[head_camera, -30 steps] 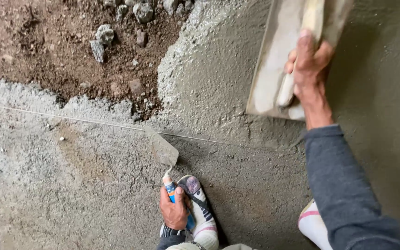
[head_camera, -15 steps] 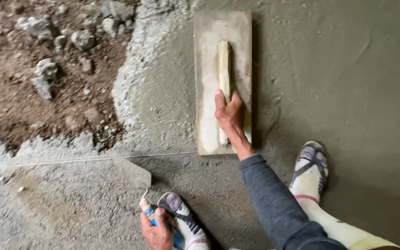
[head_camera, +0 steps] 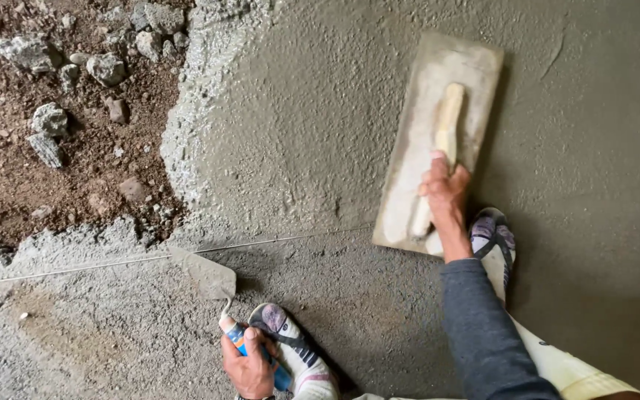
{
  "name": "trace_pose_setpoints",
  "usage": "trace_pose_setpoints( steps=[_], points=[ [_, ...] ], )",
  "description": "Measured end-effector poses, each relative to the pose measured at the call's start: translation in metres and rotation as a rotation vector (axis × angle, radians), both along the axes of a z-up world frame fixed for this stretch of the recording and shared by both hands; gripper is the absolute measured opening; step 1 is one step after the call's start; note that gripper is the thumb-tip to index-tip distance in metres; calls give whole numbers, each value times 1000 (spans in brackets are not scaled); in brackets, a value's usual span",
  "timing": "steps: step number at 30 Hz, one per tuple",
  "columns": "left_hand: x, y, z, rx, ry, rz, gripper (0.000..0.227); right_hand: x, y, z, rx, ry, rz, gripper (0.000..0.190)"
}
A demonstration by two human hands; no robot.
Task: Smoothing and leveling wet concrete using a hand trowel and a wooden float.
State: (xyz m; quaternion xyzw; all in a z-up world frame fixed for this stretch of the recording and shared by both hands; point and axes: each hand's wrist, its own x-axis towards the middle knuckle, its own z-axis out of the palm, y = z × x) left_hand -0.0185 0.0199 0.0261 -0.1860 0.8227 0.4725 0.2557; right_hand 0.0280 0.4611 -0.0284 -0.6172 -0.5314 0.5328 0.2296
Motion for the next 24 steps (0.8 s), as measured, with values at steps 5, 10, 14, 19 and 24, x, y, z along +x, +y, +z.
trace_pose_setpoints(
  steps=[5, 10, 14, 19, 24],
  points=[
    [-3, 0, 1, -16, 15, -45, 39, 32, 15, 7, 46, -47, -42, 34],
    [3, -1, -5, 119, 8, 36, 32, 11, 9, 20, -5, -10, -60, 33],
    [16, -20, -28, -115, 34, 18, 32, -22, -16, 4, 77, -87, -96, 35],
    [2, 27, 4, 13, 10, 198, 23, -41, -56, 15, 26, -195, 76, 51],
    [-1, 29, 5, 86, 65, 163, 34, 1, -61, -2, -3, 57, -108, 32]
  ],
)
